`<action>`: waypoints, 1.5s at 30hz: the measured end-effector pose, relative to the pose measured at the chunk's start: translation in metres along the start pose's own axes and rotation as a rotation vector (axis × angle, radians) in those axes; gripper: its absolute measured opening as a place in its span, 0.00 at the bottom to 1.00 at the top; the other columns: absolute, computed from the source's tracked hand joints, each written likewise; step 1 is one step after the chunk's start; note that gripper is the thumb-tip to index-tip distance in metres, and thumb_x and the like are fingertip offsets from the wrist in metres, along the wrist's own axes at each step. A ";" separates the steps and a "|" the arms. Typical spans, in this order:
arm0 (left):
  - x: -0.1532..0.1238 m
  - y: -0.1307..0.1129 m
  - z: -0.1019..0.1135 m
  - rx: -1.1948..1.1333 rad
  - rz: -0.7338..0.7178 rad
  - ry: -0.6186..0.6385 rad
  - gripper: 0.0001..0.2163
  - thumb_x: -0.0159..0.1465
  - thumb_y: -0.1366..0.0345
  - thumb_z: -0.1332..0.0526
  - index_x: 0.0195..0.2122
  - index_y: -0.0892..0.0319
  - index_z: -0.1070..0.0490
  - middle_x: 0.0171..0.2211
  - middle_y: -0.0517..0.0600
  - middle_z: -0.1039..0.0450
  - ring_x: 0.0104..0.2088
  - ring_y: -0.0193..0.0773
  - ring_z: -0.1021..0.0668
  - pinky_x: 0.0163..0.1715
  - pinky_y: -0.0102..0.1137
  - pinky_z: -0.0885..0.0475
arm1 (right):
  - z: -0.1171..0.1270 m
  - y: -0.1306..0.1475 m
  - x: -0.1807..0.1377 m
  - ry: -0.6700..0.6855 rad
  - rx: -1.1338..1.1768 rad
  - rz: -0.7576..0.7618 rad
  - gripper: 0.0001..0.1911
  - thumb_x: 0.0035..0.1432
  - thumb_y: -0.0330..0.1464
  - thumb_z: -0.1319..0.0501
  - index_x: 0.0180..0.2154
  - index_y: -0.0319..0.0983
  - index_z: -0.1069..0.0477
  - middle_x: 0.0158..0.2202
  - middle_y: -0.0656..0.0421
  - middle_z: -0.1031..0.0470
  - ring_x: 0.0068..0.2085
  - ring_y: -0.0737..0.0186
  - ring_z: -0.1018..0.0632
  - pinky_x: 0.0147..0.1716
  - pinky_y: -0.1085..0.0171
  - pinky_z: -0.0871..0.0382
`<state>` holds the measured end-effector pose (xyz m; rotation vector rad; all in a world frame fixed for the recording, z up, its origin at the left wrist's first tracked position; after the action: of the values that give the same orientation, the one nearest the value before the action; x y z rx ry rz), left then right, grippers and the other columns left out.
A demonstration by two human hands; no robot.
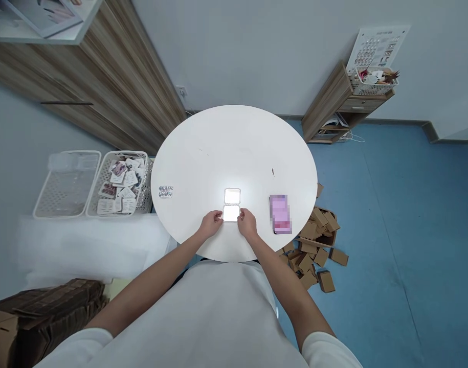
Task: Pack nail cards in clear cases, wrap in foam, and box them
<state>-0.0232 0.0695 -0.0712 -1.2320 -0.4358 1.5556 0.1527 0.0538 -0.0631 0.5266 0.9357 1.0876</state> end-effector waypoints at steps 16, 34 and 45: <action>0.000 -0.011 -0.009 0.089 -0.053 -0.005 0.18 0.51 0.75 0.46 0.44 0.61 0.32 0.41 0.53 0.32 0.38 0.36 0.29 0.38 0.30 0.33 | -0.009 0.000 -0.007 0.071 0.000 -0.067 0.24 0.48 0.29 0.47 0.50 0.38 0.39 0.44 0.54 0.33 0.34 0.64 0.27 0.38 0.63 0.33; -0.035 0.007 0.003 -0.067 0.028 -0.156 0.19 0.54 0.71 0.42 0.48 0.58 0.36 0.45 0.54 0.34 0.44 0.38 0.29 0.42 0.33 0.31 | 0.006 0.000 -0.029 -0.030 0.102 0.130 0.25 0.49 0.31 0.48 0.52 0.41 0.43 0.46 0.53 0.36 0.41 0.61 0.29 0.38 0.60 0.32; -0.079 0.018 0.053 -0.093 -0.042 -0.404 0.14 0.56 0.67 0.44 0.44 0.57 0.34 0.43 0.53 0.32 0.43 0.37 0.28 0.39 0.33 0.29 | -0.013 0.063 -0.051 0.209 0.091 0.548 0.13 0.53 0.27 0.52 0.39 0.42 0.34 0.37 0.57 0.32 0.30 0.64 0.30 0.30 0.62 0.32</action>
<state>-0.0845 0.0098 -0.0260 -0.9664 -0.7965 1.7676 0.1019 0.0313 -0.0027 0.7824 1.0553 1.6210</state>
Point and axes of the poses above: each hand's wrist, its own x-axis towards the middle knuckle, its own z-axis out of the back of the hand, y = z × x, the point moved 8 cm from there along x, towards the middle knuckle
